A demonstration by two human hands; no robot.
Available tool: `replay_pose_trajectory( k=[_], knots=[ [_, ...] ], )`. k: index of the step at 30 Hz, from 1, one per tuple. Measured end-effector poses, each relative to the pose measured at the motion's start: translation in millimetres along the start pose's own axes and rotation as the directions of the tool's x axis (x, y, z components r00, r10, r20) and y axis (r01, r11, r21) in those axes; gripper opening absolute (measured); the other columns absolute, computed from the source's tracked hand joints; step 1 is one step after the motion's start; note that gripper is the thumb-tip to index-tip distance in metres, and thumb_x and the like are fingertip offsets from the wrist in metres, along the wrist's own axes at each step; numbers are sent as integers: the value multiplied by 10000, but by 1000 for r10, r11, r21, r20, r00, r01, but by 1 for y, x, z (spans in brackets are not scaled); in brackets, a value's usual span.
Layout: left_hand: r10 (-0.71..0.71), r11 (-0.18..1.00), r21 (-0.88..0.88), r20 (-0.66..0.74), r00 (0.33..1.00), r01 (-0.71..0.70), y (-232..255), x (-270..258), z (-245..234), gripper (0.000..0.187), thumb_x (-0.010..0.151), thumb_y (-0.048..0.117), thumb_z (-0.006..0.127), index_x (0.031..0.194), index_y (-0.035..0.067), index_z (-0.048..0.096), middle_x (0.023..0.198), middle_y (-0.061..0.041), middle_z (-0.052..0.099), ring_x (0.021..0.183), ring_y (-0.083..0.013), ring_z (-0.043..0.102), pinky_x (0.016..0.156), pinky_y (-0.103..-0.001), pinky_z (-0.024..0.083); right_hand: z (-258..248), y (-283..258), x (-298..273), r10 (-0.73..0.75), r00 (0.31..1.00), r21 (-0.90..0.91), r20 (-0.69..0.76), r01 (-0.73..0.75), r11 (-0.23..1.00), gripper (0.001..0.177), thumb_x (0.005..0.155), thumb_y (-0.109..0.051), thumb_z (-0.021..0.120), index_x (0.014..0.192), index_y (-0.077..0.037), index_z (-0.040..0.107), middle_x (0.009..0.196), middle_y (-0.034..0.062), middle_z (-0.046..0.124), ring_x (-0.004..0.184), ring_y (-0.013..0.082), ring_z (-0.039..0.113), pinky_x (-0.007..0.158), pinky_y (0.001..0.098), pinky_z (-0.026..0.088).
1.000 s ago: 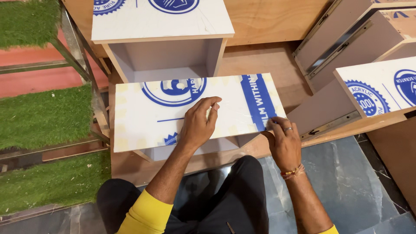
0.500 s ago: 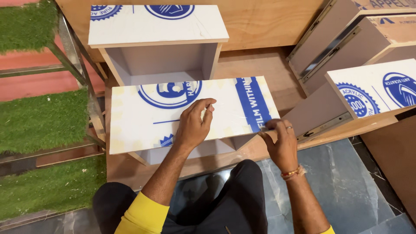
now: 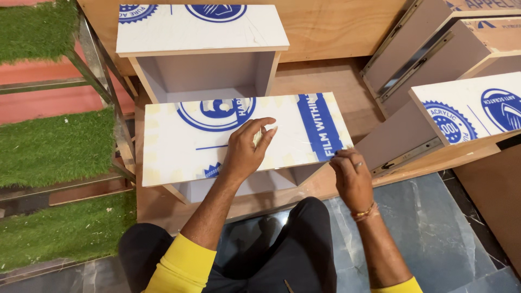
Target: The person applies adhesive and protective film to the edges of wooden drawer components while sitting on the floor.
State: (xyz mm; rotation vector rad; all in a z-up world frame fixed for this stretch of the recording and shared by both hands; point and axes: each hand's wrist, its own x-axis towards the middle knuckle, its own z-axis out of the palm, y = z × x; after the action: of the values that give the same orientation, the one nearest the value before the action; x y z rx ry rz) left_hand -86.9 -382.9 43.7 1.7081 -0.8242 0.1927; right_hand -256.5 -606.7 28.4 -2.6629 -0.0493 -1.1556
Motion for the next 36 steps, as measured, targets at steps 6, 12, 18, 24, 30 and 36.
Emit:
replay_pose_trajectory(
  k=[6,12,18,24,30,36],
  knots=[
    [74,997,-21,-98,992,-77,0,-1,-1,168,1048,182,625,1131,68,716,1050,-83,749,947,-208,739,772,-326,589,36,-12,-24,-68,955,-334,-290,-34,942,147,862,3,806,894,-71,683,1040,71,691,1087,301,615,992,512,443],
    [48,999,20,-103,994,-46,-3,2,-1,158,1037,179,633,997,43,703,918,-83,716,842,-213,718,718,-343,555,51,-7,-46,206,913,59,-353,-197,979,145,994,26,724,1007,-69,615,1162,62,643,1238,290,625,1162,446,474],
    [85,996,-12,0,996,-85,-9,3,1,246,1088,193,524,1023,53,715,969,-82,665,880,-188,680,775,-337,554,52,-17,-54,107,969,-253,-225,-164,954,121,873,-42,790,950,-77,704,1072,78,695,1110,341,627,972,506,433],
    [37,990,-141,117,992,-20,0,-3,-3,347,1094,246,427,1118,39,705,1078,-83,533,902,-188,598,794,-337,543,83,-36,-71,312,744,207,591,-514,832,227,847,-220,768,1046,-113,772,1001,65,687,891,233,630,769,405,506],
    [233,968,-168,332,914,-186,19,-12,0,303,1051,323,562,1054,30,643,1091,-121,580,1000,-226,618,866,-381,526,17,-59,-36,138,759,713,637,-511,-480,537,1046,-358,633,1378,62,601,842,38,591,645,99,521,687,321,517],
    [12,997,-78,446,895,25,22,-28,14,295,1013,346,626,965,60,571,871,-55,659,820,-221,686,740,-374,529,-23,-51,0,395,684,763,613,-643,-70,530,1023,-363,600,1359,46,577,778,8,517,643,95,489,589,301,490]
  ],
)
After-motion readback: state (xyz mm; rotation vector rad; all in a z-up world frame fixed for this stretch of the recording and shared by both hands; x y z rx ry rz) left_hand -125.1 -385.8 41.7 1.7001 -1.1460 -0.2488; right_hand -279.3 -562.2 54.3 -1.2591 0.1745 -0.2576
